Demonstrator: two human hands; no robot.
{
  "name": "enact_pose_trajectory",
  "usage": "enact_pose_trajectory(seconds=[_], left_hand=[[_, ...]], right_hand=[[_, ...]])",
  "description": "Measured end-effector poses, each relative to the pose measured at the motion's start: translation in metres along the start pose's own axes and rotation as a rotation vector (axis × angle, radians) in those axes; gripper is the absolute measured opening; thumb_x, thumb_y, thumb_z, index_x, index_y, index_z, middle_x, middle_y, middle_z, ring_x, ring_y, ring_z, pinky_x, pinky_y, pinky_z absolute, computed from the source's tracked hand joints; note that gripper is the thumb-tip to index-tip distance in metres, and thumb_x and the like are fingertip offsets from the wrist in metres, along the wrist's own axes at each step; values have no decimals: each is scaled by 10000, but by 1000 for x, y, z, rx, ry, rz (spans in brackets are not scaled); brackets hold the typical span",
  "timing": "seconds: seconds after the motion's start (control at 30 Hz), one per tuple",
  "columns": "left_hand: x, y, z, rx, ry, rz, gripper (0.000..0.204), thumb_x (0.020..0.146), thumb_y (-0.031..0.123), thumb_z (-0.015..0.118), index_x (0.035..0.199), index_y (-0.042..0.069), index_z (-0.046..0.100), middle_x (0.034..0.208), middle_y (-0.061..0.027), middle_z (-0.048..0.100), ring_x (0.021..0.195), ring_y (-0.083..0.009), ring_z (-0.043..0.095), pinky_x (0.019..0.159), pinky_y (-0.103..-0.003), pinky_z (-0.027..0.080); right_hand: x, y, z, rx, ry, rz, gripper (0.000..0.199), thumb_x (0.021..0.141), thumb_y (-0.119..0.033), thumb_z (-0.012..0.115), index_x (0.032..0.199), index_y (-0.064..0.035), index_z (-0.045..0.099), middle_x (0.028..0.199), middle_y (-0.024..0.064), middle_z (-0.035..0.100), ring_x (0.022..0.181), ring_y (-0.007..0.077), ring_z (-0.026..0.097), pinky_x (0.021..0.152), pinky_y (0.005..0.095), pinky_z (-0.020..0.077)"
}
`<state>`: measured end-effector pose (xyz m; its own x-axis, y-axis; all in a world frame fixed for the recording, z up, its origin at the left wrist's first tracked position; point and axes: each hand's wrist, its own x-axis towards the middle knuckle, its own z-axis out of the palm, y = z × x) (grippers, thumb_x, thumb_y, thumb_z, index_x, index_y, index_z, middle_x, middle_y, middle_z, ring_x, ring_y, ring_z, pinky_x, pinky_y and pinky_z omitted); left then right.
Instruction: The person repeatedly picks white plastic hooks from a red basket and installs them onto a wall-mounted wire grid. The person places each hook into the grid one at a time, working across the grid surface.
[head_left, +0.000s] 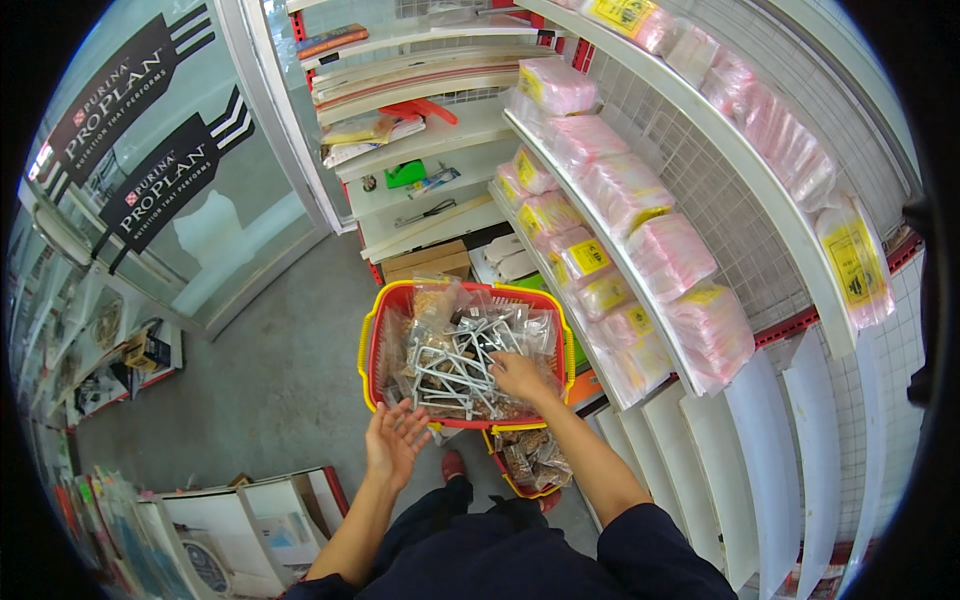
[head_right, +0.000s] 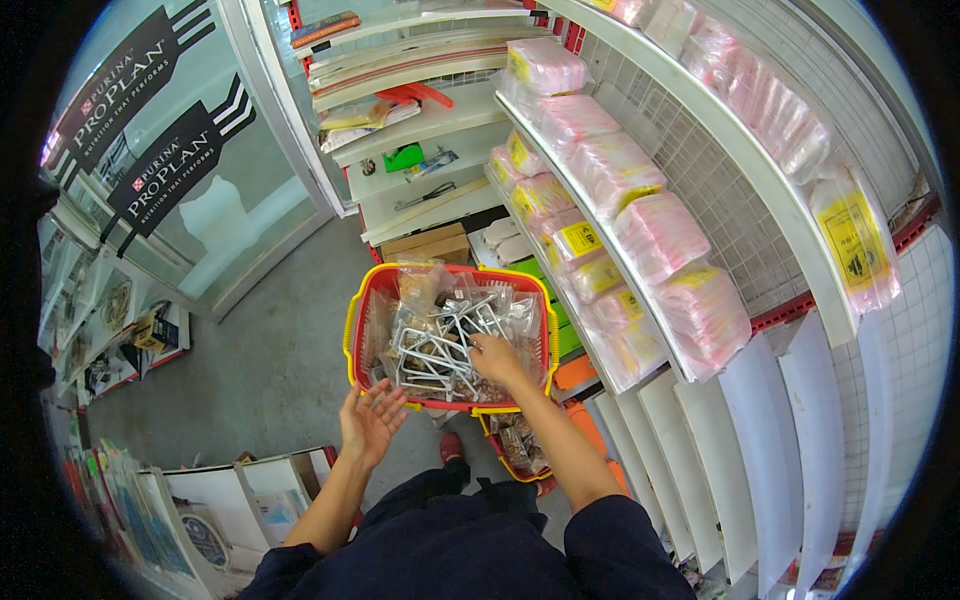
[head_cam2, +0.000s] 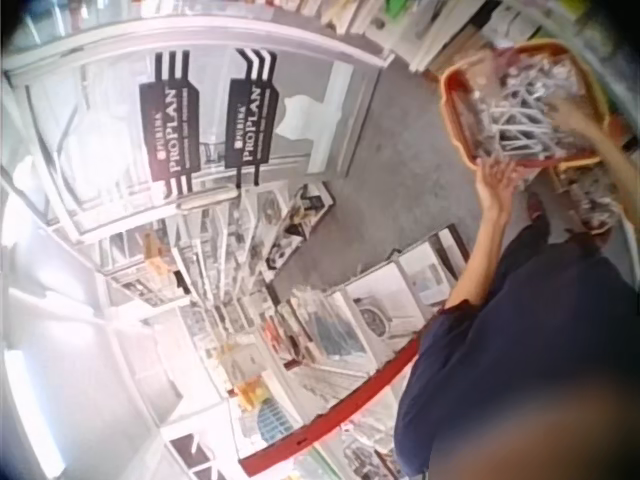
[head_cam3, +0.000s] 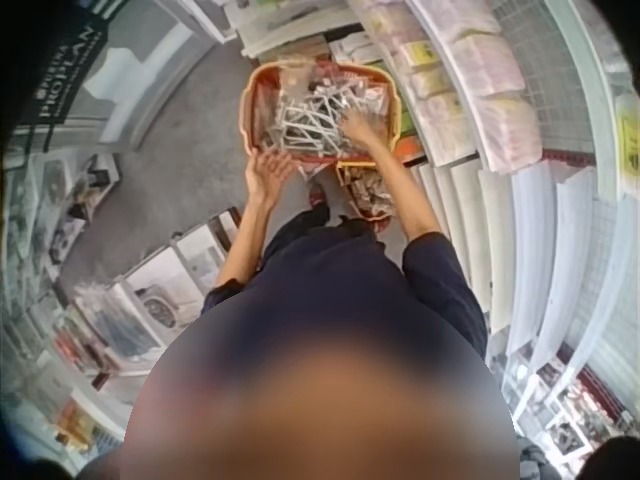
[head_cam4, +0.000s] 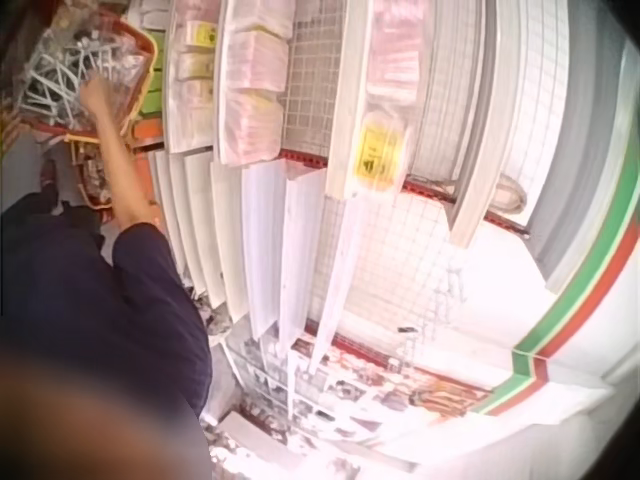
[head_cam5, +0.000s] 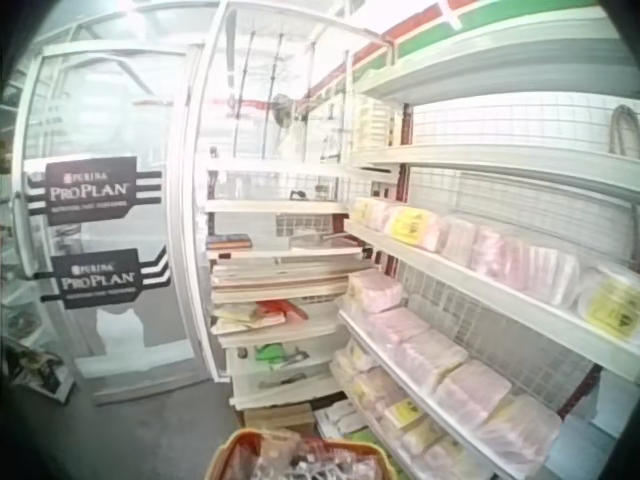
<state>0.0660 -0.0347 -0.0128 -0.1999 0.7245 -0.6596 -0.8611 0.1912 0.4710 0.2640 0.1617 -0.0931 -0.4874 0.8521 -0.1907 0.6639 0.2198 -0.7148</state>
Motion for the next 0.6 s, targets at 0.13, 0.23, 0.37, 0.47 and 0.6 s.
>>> enact_pose_trajectory(seconds=[0.13, 0.23, 0.37, 0.47, 0.6], left_hand=[[7, 5, -7, 2, -19, -40, 607, 926, 568, 451, 1295, 86, 479, 1204, -132, 559, 1118, -248, 535, 961, -413, 407], [12, 8, -9, 2, -15, -46, 600, 927, 565, 452, 1293, 90, 482, 1201, -130, 562, 1115, -244, 537, 958, -418, 404], [16, 16, -12, -5, -34, -30, 584, 930, 561, 449, 1280, 95, 489, 1203, -130, 564, 1118, -239, 536, 955, -416, 403], [17, 21, -15, -12, -32, -25, 574, 933, 559, 446, 1271, 97, 493, 1203, -127, 566, 1114, -237, 537, 953, -413, 403], [21, 21, -17, 3, -21, -38, 555, 932, 547, 462, 1264, 103, 496, 1194, -114, 574, 1099, -230, 544, 946, -409, 410]], right_hand=[[10, -8, 14, -2, -40, 33, 395, 866, -280, 596, 1138, 2, 648, 1052, 220, 671, 981, 348, 652, 876, 421, 497], [20, -19, 22, -123, -84, 101, 334, 849, -298, 630, 1093, -77, 691, 996, 194, 684, 934, 358, 653, 830, 420, 507], [29, -36, 25, -174, -164, 129, 237, 837, -301, 651, 982, -128, 725, 872, 171, 691, 825, 364, 655, 738, 442, 502], [29, -51, 17, -103, -188, 75, 221, 835, -294, 668, 914, -97, 728, 761, 141, 674, 715, 305, 639, 659, 412, 480], [16, -68, 2, 115, -151, 60, 217, 867, -257, 660, 912, -54, 724, 677, 86, 648, 626, 160, 591, 582, 328, 443]])
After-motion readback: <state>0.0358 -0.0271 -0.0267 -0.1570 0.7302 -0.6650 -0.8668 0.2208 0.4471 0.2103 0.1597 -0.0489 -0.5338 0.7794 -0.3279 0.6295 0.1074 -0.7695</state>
